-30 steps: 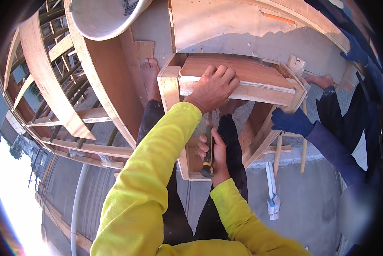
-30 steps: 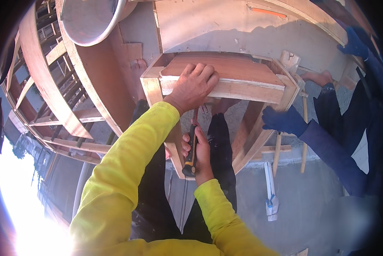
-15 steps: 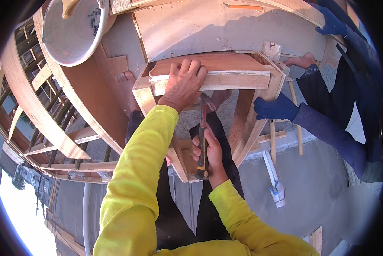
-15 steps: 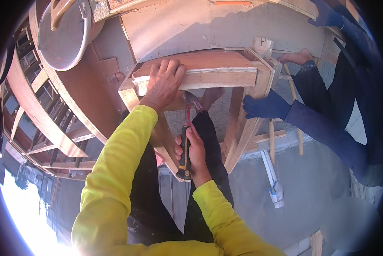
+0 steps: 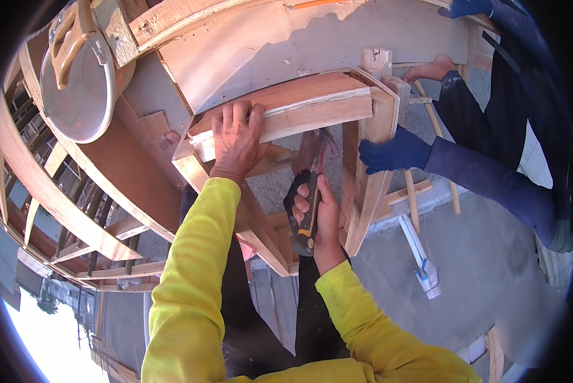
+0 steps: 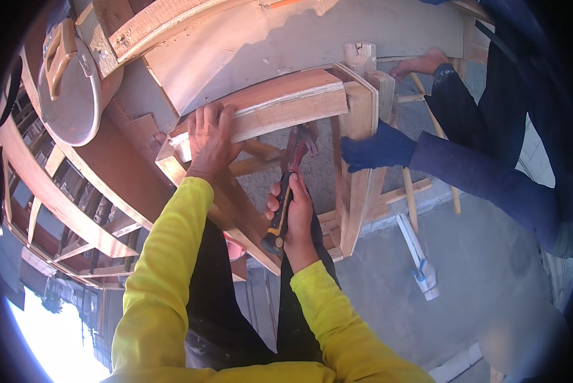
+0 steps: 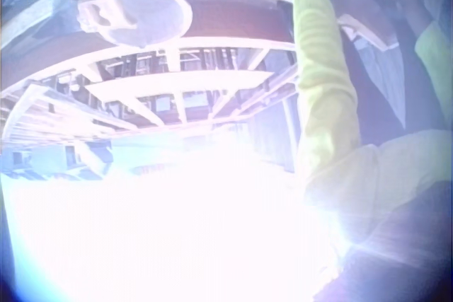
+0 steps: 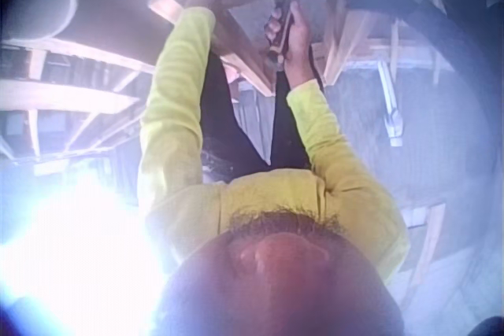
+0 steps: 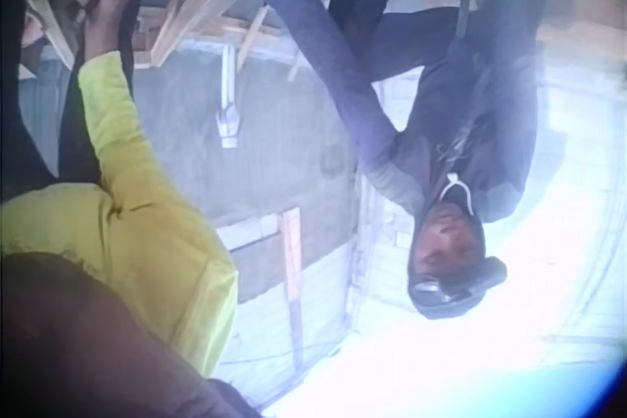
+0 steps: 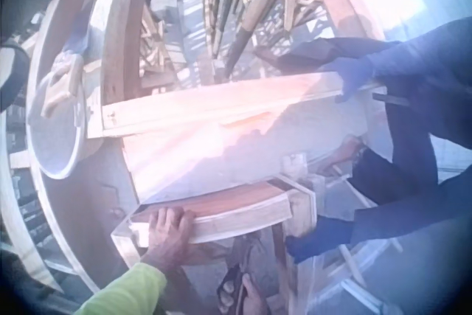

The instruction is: The person assembles a wooden structure by positioning planks and hammering nails into place. They repeatedly retrieve nails from a bucket and secure joints with a hammer while another person assists by holding pieces.

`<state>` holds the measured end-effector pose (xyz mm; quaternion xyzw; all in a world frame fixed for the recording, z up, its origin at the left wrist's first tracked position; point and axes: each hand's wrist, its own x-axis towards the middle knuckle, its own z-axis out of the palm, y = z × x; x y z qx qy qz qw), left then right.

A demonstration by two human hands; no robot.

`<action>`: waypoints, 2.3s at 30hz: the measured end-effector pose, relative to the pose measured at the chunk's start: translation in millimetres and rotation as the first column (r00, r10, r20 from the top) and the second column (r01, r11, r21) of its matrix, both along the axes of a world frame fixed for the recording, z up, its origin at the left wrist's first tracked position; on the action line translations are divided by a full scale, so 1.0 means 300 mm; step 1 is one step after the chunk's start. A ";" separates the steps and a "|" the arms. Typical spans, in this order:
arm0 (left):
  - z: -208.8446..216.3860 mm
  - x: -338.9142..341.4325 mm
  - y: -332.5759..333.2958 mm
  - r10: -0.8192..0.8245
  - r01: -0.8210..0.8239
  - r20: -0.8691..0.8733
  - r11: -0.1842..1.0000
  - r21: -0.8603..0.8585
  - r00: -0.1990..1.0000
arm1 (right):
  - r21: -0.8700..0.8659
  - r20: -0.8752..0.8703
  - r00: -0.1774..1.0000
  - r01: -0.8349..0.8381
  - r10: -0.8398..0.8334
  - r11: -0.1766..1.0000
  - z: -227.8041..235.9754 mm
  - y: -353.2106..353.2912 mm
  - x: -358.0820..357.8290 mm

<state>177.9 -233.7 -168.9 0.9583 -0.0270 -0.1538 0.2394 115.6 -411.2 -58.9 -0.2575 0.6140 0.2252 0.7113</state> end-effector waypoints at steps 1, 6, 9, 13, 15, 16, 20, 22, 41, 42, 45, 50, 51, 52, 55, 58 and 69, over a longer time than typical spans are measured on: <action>0.002 0.000 -0.001 -0.002 0.002 -0.003 1.000 0.005 1.000 | 0.020 0.018 1.000 0.022 -0.022 1.000 0.001 -0.006 0.008; -0.016 -0.015 0.000 0.020 -0.020 0.024 0.999 0.027 1.000 | -0.033 -0.027 0.978 -0.205 0.205 0.978 0.086 -0.020 0.009; -0.017 -0.024 -0.005 0.060 -0.061 0.010 0.998 0.010 0.998 | -0.124 -0.035 0.892 -0.451 0.451 0.884 0.213 -0.041 -0.012; -0.013 -0.018 -0.006 0.056 -0.055 0.032 0.998 -0.021 0.998 | -0.414 0.101 0.602 -0.698 0.792 0.584 0.278 -0.079 -0.009; -0.020 -0.027 -0.002 0.049 -0.047 0.082 0.999 -0.019 0.995 | -0.631 0.168 0.363 -0.675 0.917 0.383 0.210 -0.107 0.002; -0.022 -0.029 -0.001 0.052 -0.050 0.094 0.998 -0.022 0.994 | -0.685 0.136 0.297 -0.661 0.945 0.306 0.177 -0.115 0.028; -0.049 -0.054 -0.001 0.081 -0.082 0.176 0.997 -0.006 0.981 | -0.659 -0.043 0.127 -0.749 0.991 0.068 0.093 -0.174 0.099; -0.041 -0.049 -0.010 0.089 -0.089 0.138 0.996 -0.007 0.986 | -0.695 -0.027 0.046 -0.719 0.999 0.014 0.082 -0.221 0.106; 0.159 -0.035 -0.132 0.499 -0.637 -0.640 -0.770 -0.018 -0.585 | -0.386 0.207 -0.744 -0.659 0.635 -0.646 -0.058 0.390 0.691; 0.169 -0.031 -0.142 0.399 -0.551 -0.673 -0.834 0.016 -0.623 | -0.380 0.203 -0.682 -0.716 0.702 -0.585 -0.059 0.377 0.677; 0.083 -0.044 -0.151 0.327 -0.442 -0.744 -0.896 -0.047 -0.583 | -0.410 0.145 -0.781 -0.606 0.607 -0.682 -0.065 0.392 0.691; -0.033 -0.081 -0.167 0.406 -0.338 -0.816 -0.900 -0.277 -0.412 | -0.337 0.148 -0.738 -0.664 0.659 -0.668 -0.047 0.426 0.665; -0.040 -0.081 -0.166 0.405 -0.329 -0.821 -0.901 -0.283 -0.402 | -0.366 0.182 -0.741 -0.661 0.646 -0.655 -0.054 0.415 0.656; -0.044 -0.089 -0.168 0.384 -0.352 -0.834 -0.903 -0.248 -0.397 | -0.395 0.217 -0.744 -0.659 0.632 -0.640 -0.060 0.396 0.644; -0.044 -0.121 -0.164 0.365 -0.422 -0.855 -0.885 -0.196 -0.369 | -0.337 0.225 -0.706 -0.703 0.671 -0.627 -0.048 0.383 0.644; -0.047 -0.139 -0.173 0.432 -0.461 -0.839 -0.849 -0.256 -0.330 | -0.352 0.204 -0.676 -0.726 0.708 -0.592 -0.031 0.381 0.638; -0.061 -0.168 -0.161 0.454 -0.485 -0.849 -0.826 -0.287 -0.270 | -0.593 0.272 -0.831 -0.542 0.485 -0.596 -0.026 0.397 0.641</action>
